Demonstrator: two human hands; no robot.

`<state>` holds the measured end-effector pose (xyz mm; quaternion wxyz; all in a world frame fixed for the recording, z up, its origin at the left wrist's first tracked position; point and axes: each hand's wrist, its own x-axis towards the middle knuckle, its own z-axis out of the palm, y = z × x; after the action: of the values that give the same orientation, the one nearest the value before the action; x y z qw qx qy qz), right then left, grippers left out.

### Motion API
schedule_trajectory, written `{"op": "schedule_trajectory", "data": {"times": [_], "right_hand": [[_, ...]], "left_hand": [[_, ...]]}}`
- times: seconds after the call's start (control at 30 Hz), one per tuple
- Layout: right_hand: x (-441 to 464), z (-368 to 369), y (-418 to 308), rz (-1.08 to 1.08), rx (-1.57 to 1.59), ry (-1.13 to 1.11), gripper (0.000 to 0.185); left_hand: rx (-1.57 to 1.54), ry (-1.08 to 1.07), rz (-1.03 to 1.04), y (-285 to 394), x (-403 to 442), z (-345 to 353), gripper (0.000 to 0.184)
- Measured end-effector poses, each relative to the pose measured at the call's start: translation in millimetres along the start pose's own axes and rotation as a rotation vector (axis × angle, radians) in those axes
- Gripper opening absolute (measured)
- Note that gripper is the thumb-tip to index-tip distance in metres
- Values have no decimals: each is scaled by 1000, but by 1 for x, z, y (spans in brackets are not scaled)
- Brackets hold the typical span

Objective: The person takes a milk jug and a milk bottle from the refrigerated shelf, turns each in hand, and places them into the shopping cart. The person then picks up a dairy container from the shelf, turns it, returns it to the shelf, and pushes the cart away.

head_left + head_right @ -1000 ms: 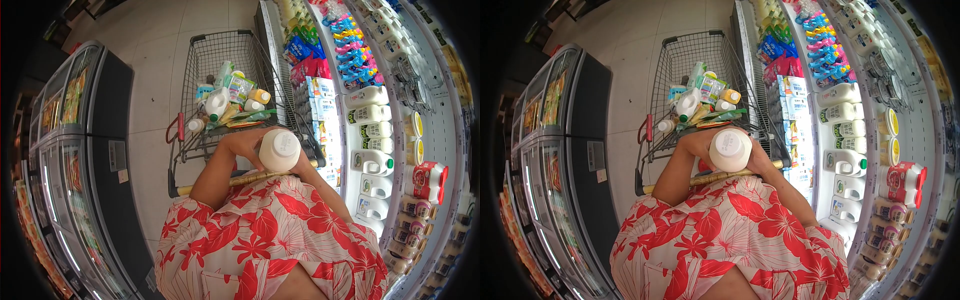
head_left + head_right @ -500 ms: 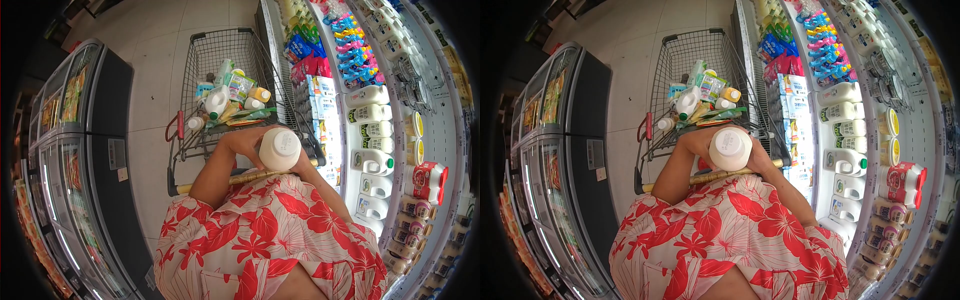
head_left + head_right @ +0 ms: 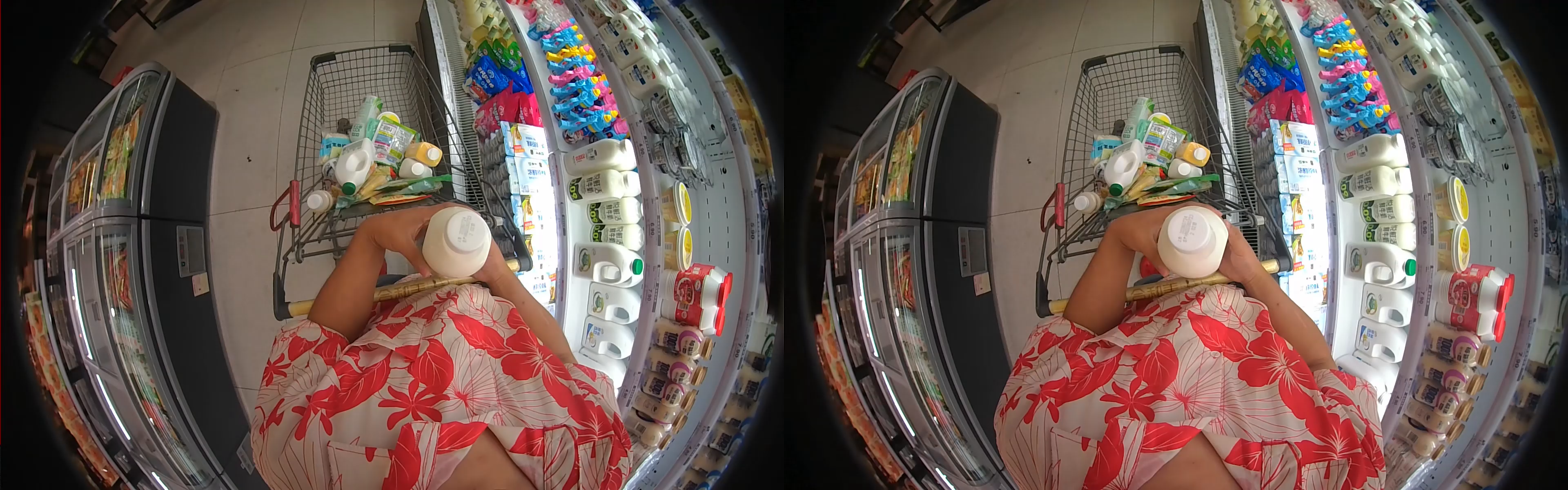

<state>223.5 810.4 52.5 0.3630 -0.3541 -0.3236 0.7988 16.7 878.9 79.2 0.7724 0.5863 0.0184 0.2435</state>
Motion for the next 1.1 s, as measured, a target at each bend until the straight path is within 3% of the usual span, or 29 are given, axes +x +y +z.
{"op": "schedule_trajectory", "data": {"times": [0.07,0.13,0.27,0.3,0.33,0.37,0.43,0.57,0.6,0.67,0.73,0.8,0.87,0.97,1.03,1.1], "right_hand": [[0,1,-2,21,44,8,66],[-2,3,-8,-87,-346,-64,65],[-1,6,-7,-218,-330,-145,61],[0,13,-12,-76,-35,-56,59],[1,19,-17,69,258,33,57],[2,18,-16,63,239,22,57],[6,11,-9,25,180,50,55],[7,5,-23,-132,-445,173,64],[8,7,-28,-138,-447,166,64],[4,12,-35,-456,-521,204,69],[6,25,-51,-420,-630,191,72],[15,22,-59,-322,-773,202,84],[17,13,-59,-338,-815,186,84],[21,1,-56,-378,-895,182,85],[19,0,-57,-341,-755,246,83],[20,-5,-58,-357,-793,261,82]], "left_hand": [[-28,1,-17,0,0,0,114],[-46,19,-5,-4,-1,-1,112],[-147,105,-31,-2,1,4,102],[-132,104,-15,-3,3,7,102],[-239,245,13,-6,7,11,98],[-348,385,43,-9,10,13,95],[-364,432,47,-18,13,8,89],[-443,553,87,-32,15,-1,82],[-485,575,97,-29,16,0,80],[-526,592,105,-26,20,3,78],[-422,712,159,-19,28,10,78],[-275,724,190,-15,31,15,79],[-128,744,223,-14,32,14,79],[113,677,260,-15,28,5,93],[706,748,145,-16,26,1,101],[693,774,79,-16,26,4,103]]}}
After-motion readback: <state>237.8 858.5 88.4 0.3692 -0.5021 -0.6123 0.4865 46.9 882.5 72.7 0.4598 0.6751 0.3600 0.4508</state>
